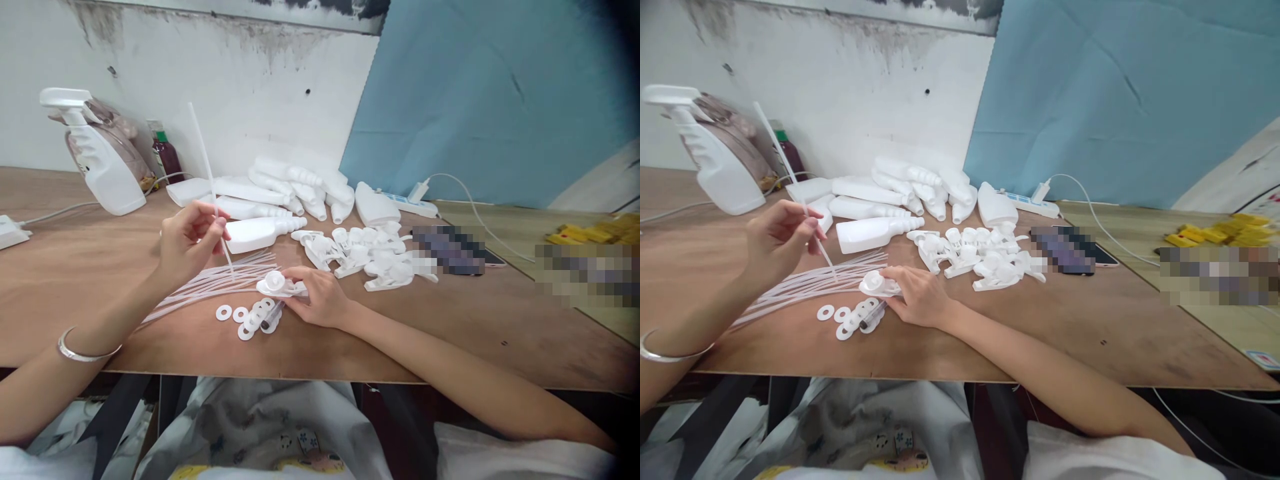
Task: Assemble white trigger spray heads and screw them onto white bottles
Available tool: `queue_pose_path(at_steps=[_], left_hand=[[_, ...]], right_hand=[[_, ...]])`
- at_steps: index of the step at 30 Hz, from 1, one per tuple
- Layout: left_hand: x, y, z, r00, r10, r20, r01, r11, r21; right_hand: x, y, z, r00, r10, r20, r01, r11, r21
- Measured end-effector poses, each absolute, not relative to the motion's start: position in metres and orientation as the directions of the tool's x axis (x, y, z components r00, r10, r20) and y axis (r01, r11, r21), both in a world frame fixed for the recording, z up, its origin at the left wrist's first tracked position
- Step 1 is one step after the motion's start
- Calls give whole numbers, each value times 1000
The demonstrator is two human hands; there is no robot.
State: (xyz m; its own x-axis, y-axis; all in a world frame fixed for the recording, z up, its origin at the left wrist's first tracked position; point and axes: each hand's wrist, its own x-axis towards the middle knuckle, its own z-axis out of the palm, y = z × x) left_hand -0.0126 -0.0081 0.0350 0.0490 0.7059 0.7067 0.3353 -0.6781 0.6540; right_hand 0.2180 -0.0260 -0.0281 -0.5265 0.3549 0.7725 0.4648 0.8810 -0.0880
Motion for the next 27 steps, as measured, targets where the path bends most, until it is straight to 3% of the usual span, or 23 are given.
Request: queue_pose_path(at_steps=[4, 12, 23, 27], left_hand=[[-7, -13, 29, 216, 741, 636, 243, -672, 700], [-5, -13, 25, 528, 729, 435, 373, -660, 653], [-9, -4, 27, 627, 769, 125, 411, -463, 785], [-8, -3, 27, 578, 809, 106, 326, -348, 879]], right_hand=[[218, -25, -29, -523, 374, 766, 460, 880, -115], [218, -26, -28, -518, 372, 770, 464, 879, -112], [218, -26, -28, -526, 362, 769, 457, 883, -103], [219, -25, -27, -532, 357, 768, 451, 887, -99]])
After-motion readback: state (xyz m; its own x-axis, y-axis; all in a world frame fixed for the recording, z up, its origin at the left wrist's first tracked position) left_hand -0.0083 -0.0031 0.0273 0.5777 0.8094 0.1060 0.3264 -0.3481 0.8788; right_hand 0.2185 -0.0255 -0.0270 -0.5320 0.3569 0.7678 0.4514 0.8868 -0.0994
